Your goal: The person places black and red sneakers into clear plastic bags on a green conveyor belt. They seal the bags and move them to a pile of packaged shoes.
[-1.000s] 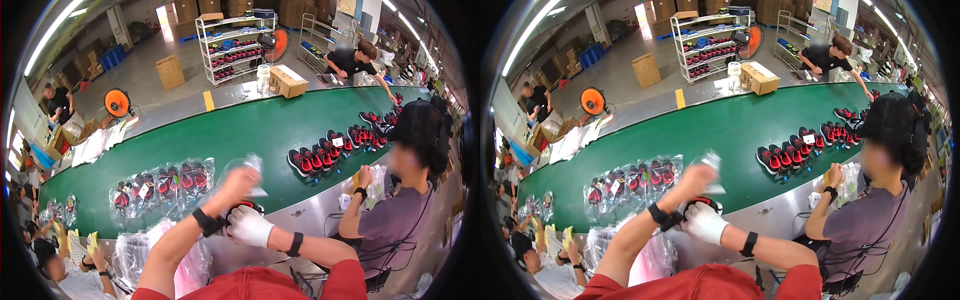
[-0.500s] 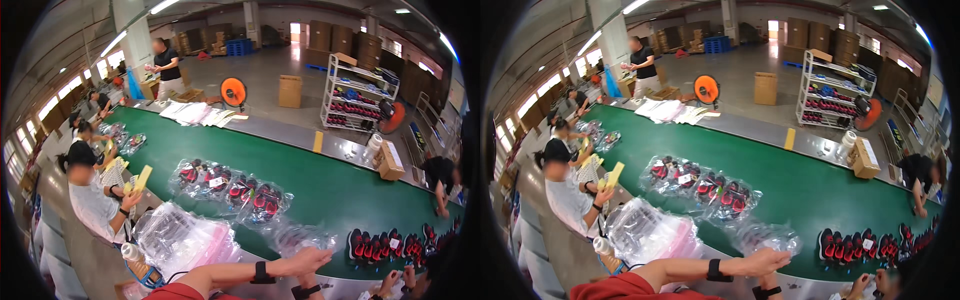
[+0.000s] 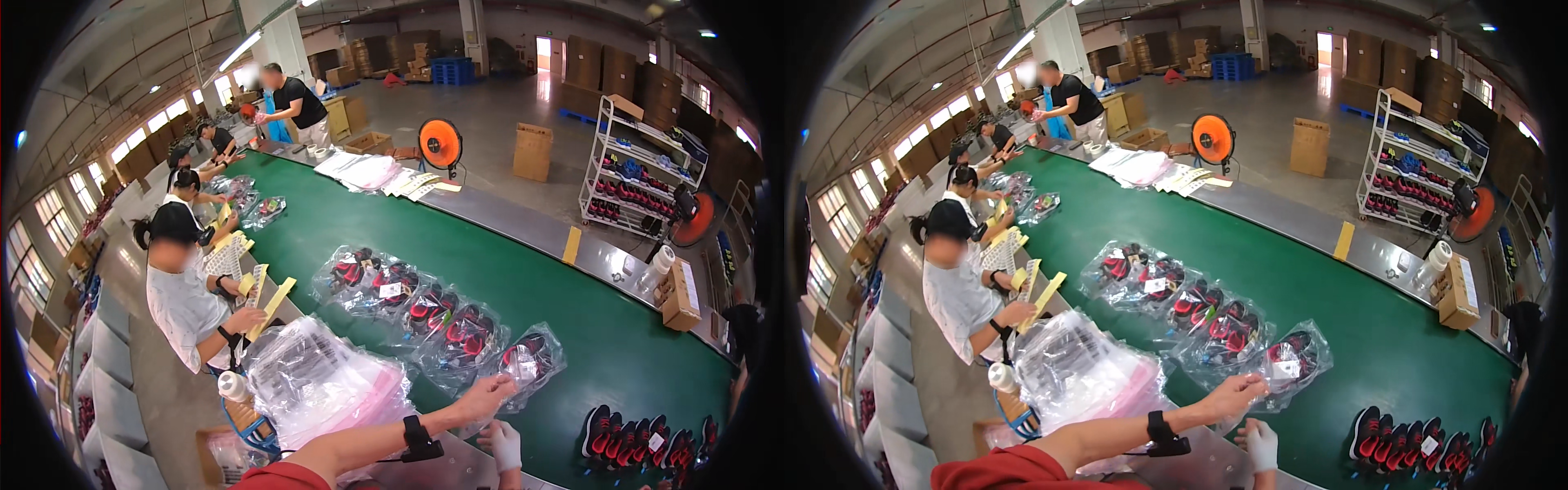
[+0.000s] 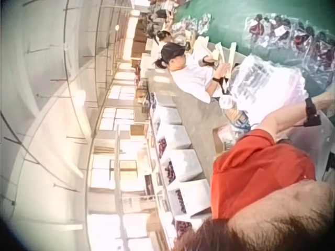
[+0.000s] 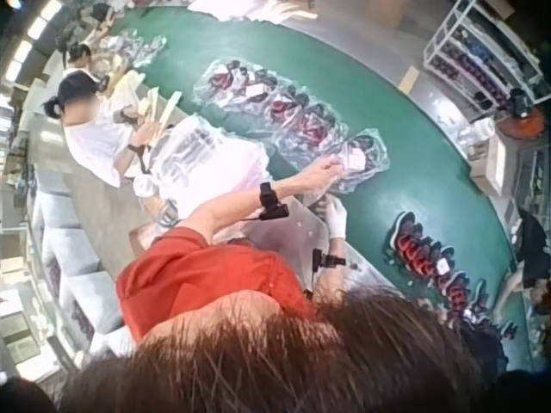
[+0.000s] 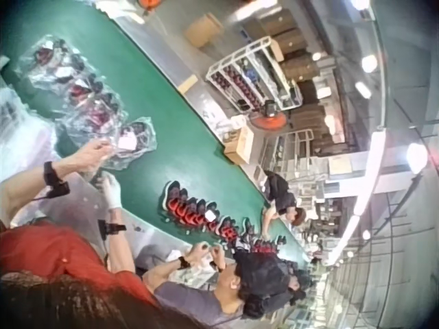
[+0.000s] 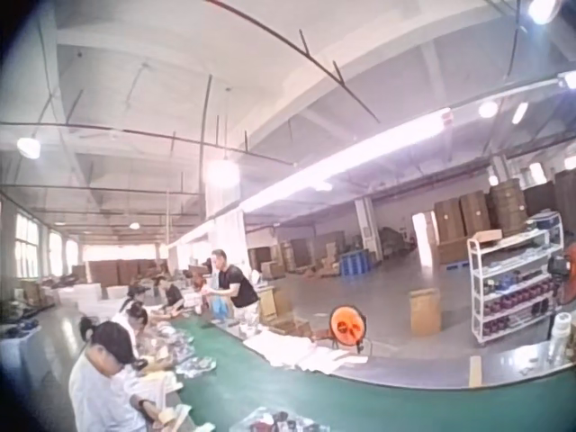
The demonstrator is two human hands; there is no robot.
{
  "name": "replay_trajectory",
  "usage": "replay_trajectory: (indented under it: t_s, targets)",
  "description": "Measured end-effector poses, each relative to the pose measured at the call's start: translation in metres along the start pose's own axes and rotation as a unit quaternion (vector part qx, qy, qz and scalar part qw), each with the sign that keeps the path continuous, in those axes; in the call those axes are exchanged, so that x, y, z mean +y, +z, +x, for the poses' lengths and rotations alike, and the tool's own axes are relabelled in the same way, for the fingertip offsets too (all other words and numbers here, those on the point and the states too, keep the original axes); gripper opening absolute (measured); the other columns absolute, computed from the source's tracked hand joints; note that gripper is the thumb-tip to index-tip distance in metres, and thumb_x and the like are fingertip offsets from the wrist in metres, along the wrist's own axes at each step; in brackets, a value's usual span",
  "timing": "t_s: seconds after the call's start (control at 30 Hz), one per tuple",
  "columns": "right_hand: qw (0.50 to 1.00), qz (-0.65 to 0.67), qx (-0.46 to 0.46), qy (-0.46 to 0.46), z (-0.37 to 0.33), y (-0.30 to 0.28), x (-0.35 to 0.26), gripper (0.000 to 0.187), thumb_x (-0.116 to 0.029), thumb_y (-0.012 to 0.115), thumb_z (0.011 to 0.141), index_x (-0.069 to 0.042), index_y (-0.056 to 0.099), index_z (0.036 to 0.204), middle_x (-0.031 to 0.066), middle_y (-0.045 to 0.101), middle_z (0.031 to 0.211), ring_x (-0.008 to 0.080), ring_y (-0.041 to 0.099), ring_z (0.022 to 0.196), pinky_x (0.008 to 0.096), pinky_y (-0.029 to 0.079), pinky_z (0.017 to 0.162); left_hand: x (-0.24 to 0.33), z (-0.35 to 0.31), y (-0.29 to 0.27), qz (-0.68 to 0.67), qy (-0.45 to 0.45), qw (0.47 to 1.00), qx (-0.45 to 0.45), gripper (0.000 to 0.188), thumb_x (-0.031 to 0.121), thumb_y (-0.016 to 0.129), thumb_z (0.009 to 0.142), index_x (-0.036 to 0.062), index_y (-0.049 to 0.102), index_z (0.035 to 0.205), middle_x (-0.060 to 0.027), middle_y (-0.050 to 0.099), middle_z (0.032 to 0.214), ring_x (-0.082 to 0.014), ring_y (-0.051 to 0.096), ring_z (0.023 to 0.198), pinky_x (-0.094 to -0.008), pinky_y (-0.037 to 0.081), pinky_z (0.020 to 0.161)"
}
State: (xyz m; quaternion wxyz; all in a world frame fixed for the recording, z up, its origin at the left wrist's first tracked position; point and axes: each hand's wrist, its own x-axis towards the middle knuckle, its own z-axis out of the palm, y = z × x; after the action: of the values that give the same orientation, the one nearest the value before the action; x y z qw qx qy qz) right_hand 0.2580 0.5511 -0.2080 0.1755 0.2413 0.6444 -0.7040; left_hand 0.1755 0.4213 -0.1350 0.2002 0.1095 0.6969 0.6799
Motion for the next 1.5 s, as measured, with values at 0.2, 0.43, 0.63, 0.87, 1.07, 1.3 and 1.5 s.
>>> replay_trajectory:
  t_s: [0.2,0.43,0.63,0.87,1.07,1.3,1.5]
  targets:
    - [0.986,0.057,0.021,-0.158,-0.083,0.004,-0.033,0.029,-0.038,0.060,0.078,-0.011,0.062,0.088,0.0118,0.060,0.070,0.0307,0.055,0.062,0.0416,0.043,0.057,0.009,-0.029,0.032,-0.109,-0.153,0.969,-0.159,0.023,0.026,0.047,0.094,0.0076,0.059,0.092,0.0023,0.052,0.082,-0.0062,0.049,0.075,-0.0221,0.041,0.058]
    - [0.918,-0.153,0.271,-0.247,-0.095,-0.062,-0.036,0.024,-0.013,0.054,0.084,-0.002,0.046,0.064,0.0047,0.045,0.051,0.0107,0.046,0.046,0.0298,0.034,0.042,0.021,-0.025,-0.022,-0.112,-0.001,0.993,-0.047,0.019,0.022,0.048,0.094,0.0076,0.058,0.089,0.0052,0.053,0.076,-0.0050,0.048,0.063,-0.0230,0.044,0.056]
    - [0.688,-0.413,0.435,-0.408,-0.138,-0.005,-0.074,0.017,-0.017,0.065,0.072,-0.007,0.056,0.085,0.0126,0.055,0.073,0.0309,0.053,0.067,0.0393,0.042,0.062,0.023,-0.047,-0.022,-0.158,-0.076,0.984,0.040,0.024,0.027,0.052,0.093,0.0051,0.060,0.089,0.0052,0.039,0.049,-0.0053,0.036,0.035,-0.0240,0.034,0.032]
    - [0.808,-0.379,0.250,-0.375,-0.036,0.008,0.018,0.012,-0.013,0.057,0.079,-0.008,0.060,0.090,0.0109,0.061,0.080,0.0224,0.061,0.074,0.0341,0.049,0.063,0.015,-0.146,0.055,0.183,0.210,0.928,-0.247,0.023,0.020,0.049,0.090,0.0086,0.061,0.107,-0.0208,0.060,0.072,-0.0390,0.059,0.064,-0.0450,0.047,0.058]
    - [0.851,0.462,0.027,-0.248,-0.006,-0.018,-0.001,0.016,-0.021,0.058,0.084,-0.005,0.058,0.085,0.0042,0.059,0.071,0.0139,0.060,0.062,0.0226,0.050,0.056,0.038,-0.173,0.022,0.266,0.053,0.878,-0.396,0.026,0.016,0.055,0.088,0.0135,0.060,0.113,-0.0171,0.060,0.071,-0.0278,0.056,0.056,-0.0376,0.046,0.054]
    - [0.915,-0.245,0.197,-0.254,-0.035,0.011,0.001,0.056,-0.042,0.057,0.084,-0.006,0.047,0.125,0.0194,0.059,0.113,0.0295,0.057,0.106,0.0402,0.043,0.092,0.021,-0.116,-0.018,0.251,0.049,0.966,-0.044,0.019,0.015,0.055,0.088,0.0074,0.061,0.104,-0.0146,0.062,0.075,-0.0138,0.053,0.055,-0.0294,0.043,0.052]
    - [0.829,-0.482,0.093,-0.268,-0.039,0.038,0.019,0.030,-0.032,0.050,0.083,-0.011,0.061,0.102,0.0163,0.063,0.102,0.0313,0.061,0.093,0.0439,0.047,0.082,0.039,-0.072,0.005,0.348,0.117,0.930,0.026,0.023,0.014,0.053,0.089,0.0064,0.054,0.111,-0.0143,0.059,0.066,-0.0241,0.055,0.052,-0.0356,0.041,0.050]
